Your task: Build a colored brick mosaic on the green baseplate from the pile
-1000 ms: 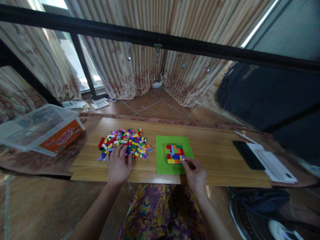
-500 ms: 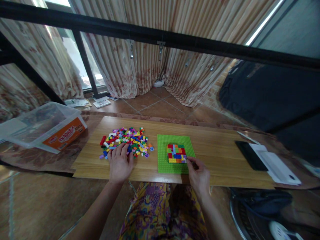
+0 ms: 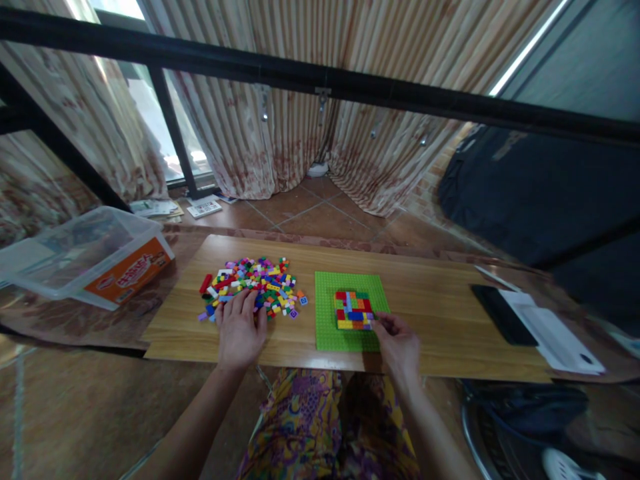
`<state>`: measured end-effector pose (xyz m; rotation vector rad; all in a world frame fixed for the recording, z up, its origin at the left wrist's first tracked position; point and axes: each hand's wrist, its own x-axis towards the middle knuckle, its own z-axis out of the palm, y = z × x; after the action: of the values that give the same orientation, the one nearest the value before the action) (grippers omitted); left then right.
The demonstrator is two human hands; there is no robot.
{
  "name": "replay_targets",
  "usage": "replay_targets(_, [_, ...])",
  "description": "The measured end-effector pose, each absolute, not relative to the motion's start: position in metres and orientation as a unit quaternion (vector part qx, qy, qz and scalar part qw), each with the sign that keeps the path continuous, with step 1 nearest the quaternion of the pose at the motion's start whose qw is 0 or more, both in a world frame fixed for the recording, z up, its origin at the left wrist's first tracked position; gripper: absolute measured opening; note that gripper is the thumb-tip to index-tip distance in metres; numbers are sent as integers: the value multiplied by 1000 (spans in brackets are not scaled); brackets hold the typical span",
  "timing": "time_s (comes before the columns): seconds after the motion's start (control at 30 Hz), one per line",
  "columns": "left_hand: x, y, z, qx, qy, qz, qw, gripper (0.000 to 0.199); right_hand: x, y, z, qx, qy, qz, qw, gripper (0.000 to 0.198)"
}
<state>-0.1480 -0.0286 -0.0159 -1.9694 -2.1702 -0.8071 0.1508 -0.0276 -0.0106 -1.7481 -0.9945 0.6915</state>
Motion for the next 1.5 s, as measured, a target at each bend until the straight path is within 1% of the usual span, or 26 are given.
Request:
replay_targets(0.17, [-148, -28, -16, -646, -714, -267, 54, 40, 152, -26, -10, -707, -406, 299, 496, 35])
replay_targets(0.37, [-148, -28, -17, -645, -712, -272, 53, 38, 154, -26, -15, -710, -429, 298, 472, 36])
replay_targets(0.6, [-149, -29, -18, -646, -709, -276, 54, 38, 157, -25, -12, -715, -410, 324, 464, 38])
replay_targets(0.67, [-148, -30, -18, -645, -712, -273, 49, 38, 154, -31, -9, -727, -420, 295, 457, 38])
replay_targets(0.77, [-147, -31, -17, -647, -714, -266, 40, 38, 136, -43, -1, -740, -464, 212, 439, 38])
replay_targets(0.83, [-147, -31, -16, -646, -716, -265, 34, 38, 115, -49, 6, -698, -520, 206, 447, 34])
replay_targets(0.93, [-146, -32, -16, -640, -719, -268, 24, 37, 75, -49, 11, -616, -641, 210, 406, 26])
replay_targets(1.1, [-146, -33, -18, -642, -716, -271, 23, 38, 23, -31, 6, -526, -759, 188, 333, 21])
replay_targets(1.33, [-145, -33, -18, -639, -721, -268, 12, 37, 9, -10, 0, -508, -820, 109, 239, 21])
replay_targets(1.5, [-145, -33, -17, -639, -719, -271, 8, 37, 7, -5, -4, -496, -835, 95, 218, 19])
